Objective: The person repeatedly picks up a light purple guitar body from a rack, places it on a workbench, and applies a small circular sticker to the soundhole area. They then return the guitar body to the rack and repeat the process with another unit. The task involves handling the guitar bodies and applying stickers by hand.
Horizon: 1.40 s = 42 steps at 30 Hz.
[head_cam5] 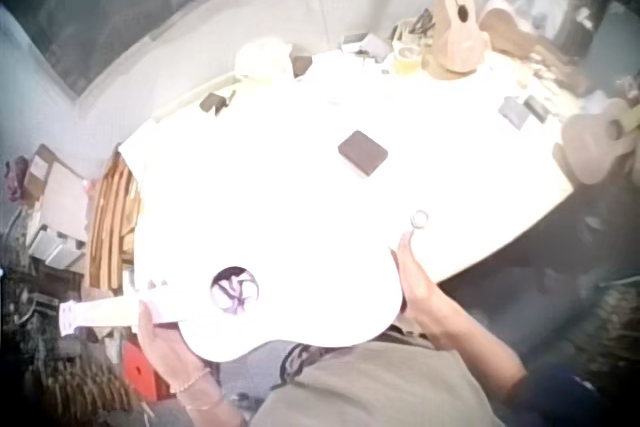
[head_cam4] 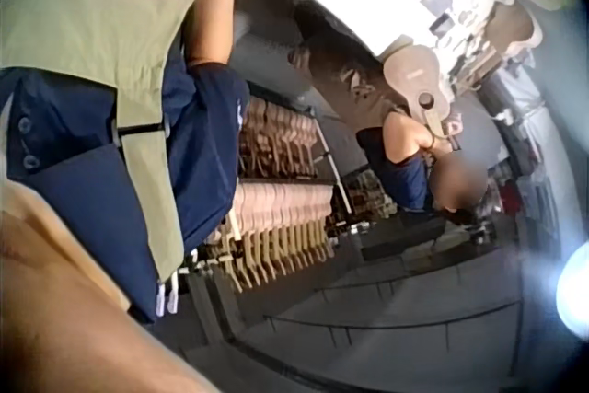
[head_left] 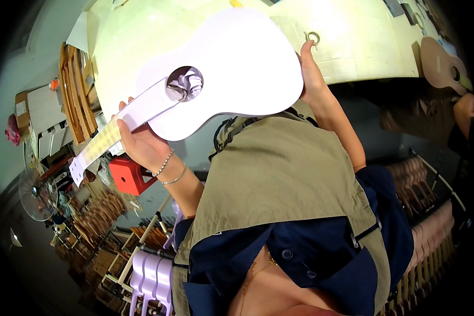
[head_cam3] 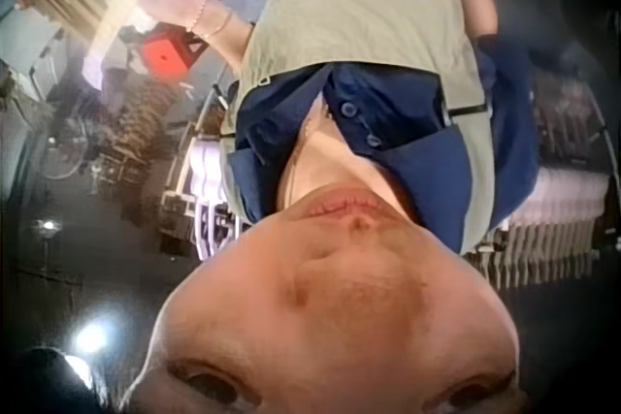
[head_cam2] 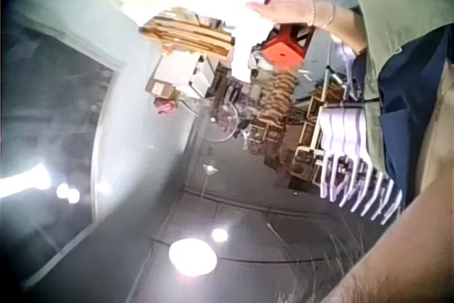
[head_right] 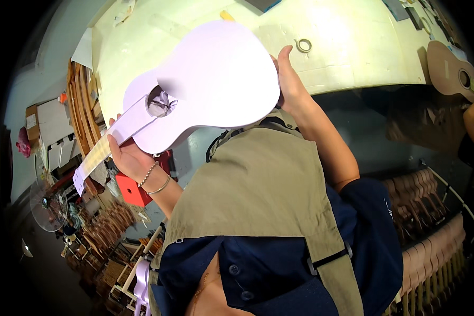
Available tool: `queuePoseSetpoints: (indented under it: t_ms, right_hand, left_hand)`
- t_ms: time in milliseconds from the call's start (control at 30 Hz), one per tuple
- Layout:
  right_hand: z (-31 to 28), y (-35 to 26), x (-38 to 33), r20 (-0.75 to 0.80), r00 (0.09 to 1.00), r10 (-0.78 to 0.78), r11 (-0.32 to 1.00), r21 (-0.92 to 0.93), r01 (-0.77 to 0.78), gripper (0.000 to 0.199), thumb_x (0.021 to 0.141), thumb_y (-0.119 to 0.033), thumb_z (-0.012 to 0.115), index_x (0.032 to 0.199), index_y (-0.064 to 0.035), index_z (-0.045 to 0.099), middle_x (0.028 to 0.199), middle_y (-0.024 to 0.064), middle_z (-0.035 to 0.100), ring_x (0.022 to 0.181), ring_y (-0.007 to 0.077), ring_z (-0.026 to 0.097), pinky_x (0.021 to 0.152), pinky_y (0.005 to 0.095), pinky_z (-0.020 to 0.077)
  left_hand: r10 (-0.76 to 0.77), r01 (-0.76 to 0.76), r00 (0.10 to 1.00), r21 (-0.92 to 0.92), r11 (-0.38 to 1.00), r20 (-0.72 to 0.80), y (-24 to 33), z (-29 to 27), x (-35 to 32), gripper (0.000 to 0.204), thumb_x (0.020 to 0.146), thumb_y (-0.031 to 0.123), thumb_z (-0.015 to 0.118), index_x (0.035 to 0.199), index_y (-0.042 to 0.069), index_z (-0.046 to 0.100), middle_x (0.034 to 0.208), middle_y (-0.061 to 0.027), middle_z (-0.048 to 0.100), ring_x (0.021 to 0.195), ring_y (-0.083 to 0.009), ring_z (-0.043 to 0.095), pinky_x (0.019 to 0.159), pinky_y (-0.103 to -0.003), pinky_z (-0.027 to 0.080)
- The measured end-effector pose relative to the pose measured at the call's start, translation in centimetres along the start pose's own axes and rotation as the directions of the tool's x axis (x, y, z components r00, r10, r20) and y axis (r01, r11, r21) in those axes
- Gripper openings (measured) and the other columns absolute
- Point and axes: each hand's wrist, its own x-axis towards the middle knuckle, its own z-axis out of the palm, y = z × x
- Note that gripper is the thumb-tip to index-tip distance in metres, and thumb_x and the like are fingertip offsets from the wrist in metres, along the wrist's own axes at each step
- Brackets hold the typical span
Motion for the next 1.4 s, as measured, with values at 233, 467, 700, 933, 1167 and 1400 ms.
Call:
queuePoseSetpoints:
  t_ms: [233,467,700,933,1167,1400]
  right_hand:
    - [-0.4,1.6,1.4,-0.03,0.998,-0.049,0.994,0.098,0.052,0.089,0.085,-0.065,0.004,0.135,0.0044,0.027,0.133,0.0212,0.039,0.122,0.0297,0.041,0.099,0.0384,0.0376]
    - [-1.6,2.3,1.9,-0.045,0.998,-0.048,0.986,0.158,0.055,0.087,0.086,-0.065,0.006,0.135,0.0041,0.027,0.132,0.0195,0.041,0.121,0.0289,0.042,0.099,0.038,0.0373]
    - [-3.2,3.1,2.5,-0.04,0.998,-0.048,0.98,0.191,0.055,0.084,0.087,-0.063,0.006,0.136,0.0024,0.026,0.134,0.0178,0.039,0.12,0.0289,0.043,0.099,0.0383,0.037]
    - [-3.0,3.6,2.4,-0.041,0.988,-0.152,0.97,0.183,0.157,0.073,0.091,-0.056,0.024,0.136,0.001,0.026,0.135,0.0145,0.038,0.122,0.0261,0.04,0.1,0.0381,0.0358]
    - [-7.1,5.2,4.6,0.128,0.897,-0.424,0.9,-0.049,0.432,0.062,0.084,-0.025,0.059,0.135,-0.0029,0.03,0.13,0.0094,0.042,0.119,0.0193,0.042,0.098,0.0347,0.0374]
    - [-7.7,8.7,4.6,0.126,0.965,-0.231,0.973,0.01,0.231,0.05,0.085,-0.024,0.06,0.128,-0.008,0.04,0.124,0.0053,0.046,0.113,0.019,0.046,0.093,0.035,0.0407]
  left_hand:
    - [0.132,-0.134,0.991,0.043,0.99,0.032,0.3,1.4,-1.0,0.041,0.091,0.016,0.048,0.124,-0.002,0.032,0.119,-0.0198,0.046,0.111,-0.0334,0.047,0.096,-0.049,0.039]
    - [0.183,-0.186,0.981,0.051,0.981,0.063,0.6,4.0,-2.2,0.047,0.091,0.014,0.046,0.129,-0.003,0.024,0.116,-0.024,0.048,0.109,-0.0345,0.049,0.094,-0.047,0.04]
    - [0.186,-0.202,0.972,0.114,0.973,0.141,0.9,5.6,-2.9,0.044,0.09,0.015,0.049,0.125,-0.001,0.029,0.118,-0.0248,0.046,0.112,-0.0364,0.047,0.097,-0.049,0.036]
    - [0.17,-0.202,0.945,0.092,0.975,0.279,1.1,5.7,-3.0,0.047,0.09,0.013,0.047,0.13,0.0,0.025,0.118,-0.0246,0.048,0.109,-0.0319,0.049,0.097,-0.043,0.036]
    - [0.145,-0.375,0.772,0.26,0.89,0.619,3.3,5.2,-2.4,0.06,0.082,0.035,0.062,0.119,-0.003,0.034,0.122,-0.0276,0.048,0.114,-0.0308,0.049,0.097,-0.038,0.035]
    - [0.112,-0.315,0.744,0.198,0.928,0.658,3.0,6.2,-4.0,0.06,0.086,0.038,0.056,0.122,-0.003,0.03,0.124,-0.027,0.047,0.111,-0.0259,0.05,0.092,-0.035,0.038]
